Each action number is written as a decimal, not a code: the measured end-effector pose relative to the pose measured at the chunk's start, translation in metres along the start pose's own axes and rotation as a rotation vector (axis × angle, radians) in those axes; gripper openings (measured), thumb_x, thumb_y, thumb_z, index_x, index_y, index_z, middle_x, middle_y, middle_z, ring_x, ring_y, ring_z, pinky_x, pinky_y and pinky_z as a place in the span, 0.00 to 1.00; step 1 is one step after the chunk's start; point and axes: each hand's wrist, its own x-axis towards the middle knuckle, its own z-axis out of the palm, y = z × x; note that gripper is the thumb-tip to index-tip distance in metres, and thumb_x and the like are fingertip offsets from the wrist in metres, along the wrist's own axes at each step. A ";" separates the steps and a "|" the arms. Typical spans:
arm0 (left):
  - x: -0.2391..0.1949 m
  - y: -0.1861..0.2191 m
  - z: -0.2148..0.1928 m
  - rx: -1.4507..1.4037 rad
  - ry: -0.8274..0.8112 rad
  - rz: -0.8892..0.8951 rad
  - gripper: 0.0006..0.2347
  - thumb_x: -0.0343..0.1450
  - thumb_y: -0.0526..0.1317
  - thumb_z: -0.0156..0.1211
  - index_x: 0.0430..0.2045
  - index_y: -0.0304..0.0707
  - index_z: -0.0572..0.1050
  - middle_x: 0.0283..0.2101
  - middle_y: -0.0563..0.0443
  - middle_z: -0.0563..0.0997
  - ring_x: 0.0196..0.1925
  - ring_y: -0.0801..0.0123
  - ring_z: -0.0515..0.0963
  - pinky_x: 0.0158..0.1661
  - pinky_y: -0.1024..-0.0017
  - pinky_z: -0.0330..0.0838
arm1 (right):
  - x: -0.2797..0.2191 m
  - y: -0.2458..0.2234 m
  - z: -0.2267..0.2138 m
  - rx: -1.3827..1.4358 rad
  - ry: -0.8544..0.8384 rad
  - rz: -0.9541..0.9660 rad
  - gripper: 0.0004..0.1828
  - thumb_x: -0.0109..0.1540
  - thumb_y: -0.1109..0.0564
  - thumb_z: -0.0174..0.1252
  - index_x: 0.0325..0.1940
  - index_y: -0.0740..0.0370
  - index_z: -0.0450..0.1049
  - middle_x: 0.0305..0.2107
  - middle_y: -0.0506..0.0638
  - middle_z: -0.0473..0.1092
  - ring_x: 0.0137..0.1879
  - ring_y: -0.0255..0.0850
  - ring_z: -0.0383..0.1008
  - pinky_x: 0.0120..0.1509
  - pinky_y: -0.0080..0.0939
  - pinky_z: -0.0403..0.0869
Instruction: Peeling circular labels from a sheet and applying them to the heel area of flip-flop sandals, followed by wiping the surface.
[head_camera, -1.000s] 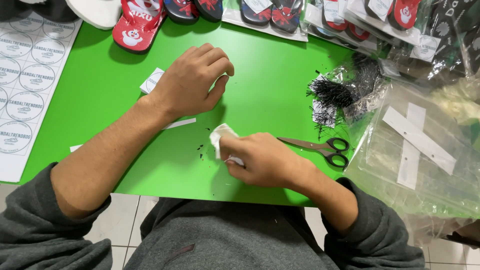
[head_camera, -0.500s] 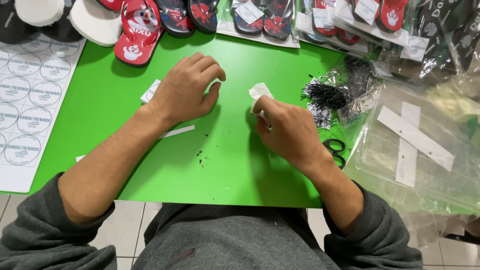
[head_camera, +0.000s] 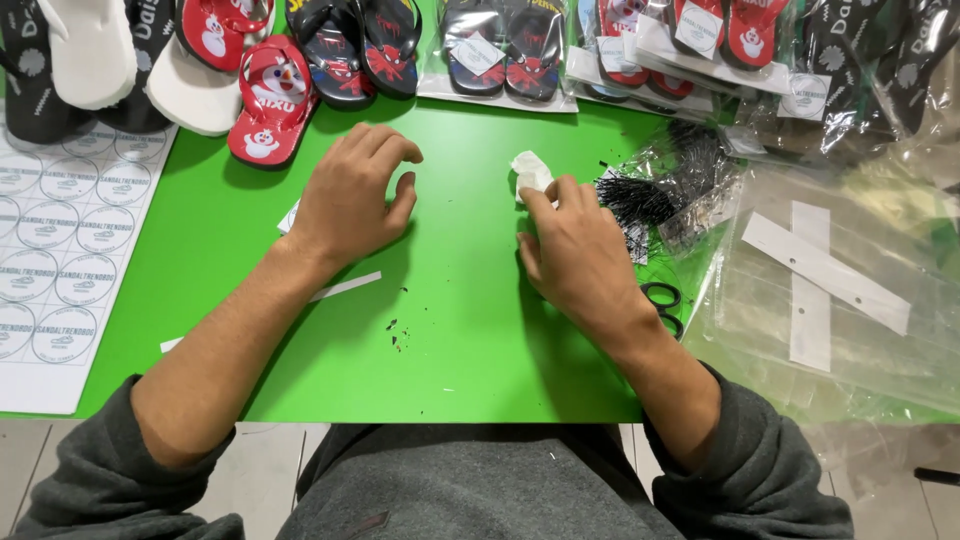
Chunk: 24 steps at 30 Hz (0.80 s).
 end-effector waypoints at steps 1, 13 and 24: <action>0.000 -0.002 -0.001 0.007 -0.001 0.008 0.08 0.68 0.35 0.61 0.40 0.46 0.74 0.39 0.56 0.73 0.46 0.64 0.76 0.44 0.66 0.73 | -0.001 -0.003 -0.001 0.006 0.009 0.002 0.26 0.59 0.54 0.64 0.61 0.58 0.71 0.42 0.52 0.64 0.52 0.54 0.70 0.44 0.53 0.76; 0.073 -0.063 0.011 0.116 -0.127 -0.095 0.07 0.66 0.39 0.63 0.32 0.39 0.73 0.35 0.43 0.74 0.41 0.46 0.79 0.46 0.53 0.73 | -0.012 -0.020 -0.022 0.053 -0.073 -0.071 0.36 0.56 0.51 0.66 0.67 0.56 0.64 0.53 0.57 0.63 0.59 0.54 0.66 0.54 0.56 0.72; 0.154 -0.086 0.048 -0.154 -0.264 -0.973 0.31 0.79 0.46 0.58 0.65 0.20 0.46 0.64 0.30 0.70 0.61 0.49 0.76 0.59 0.59 0.74 | -0.006 -0.026 -0.036 0.175 -0.262 -0.071 0.28 0.63 0.56 0.50 0.68 0.63 0.62 0.61 0.68 0.62 0.63 0.60 0.63 0.59 0.67 0.66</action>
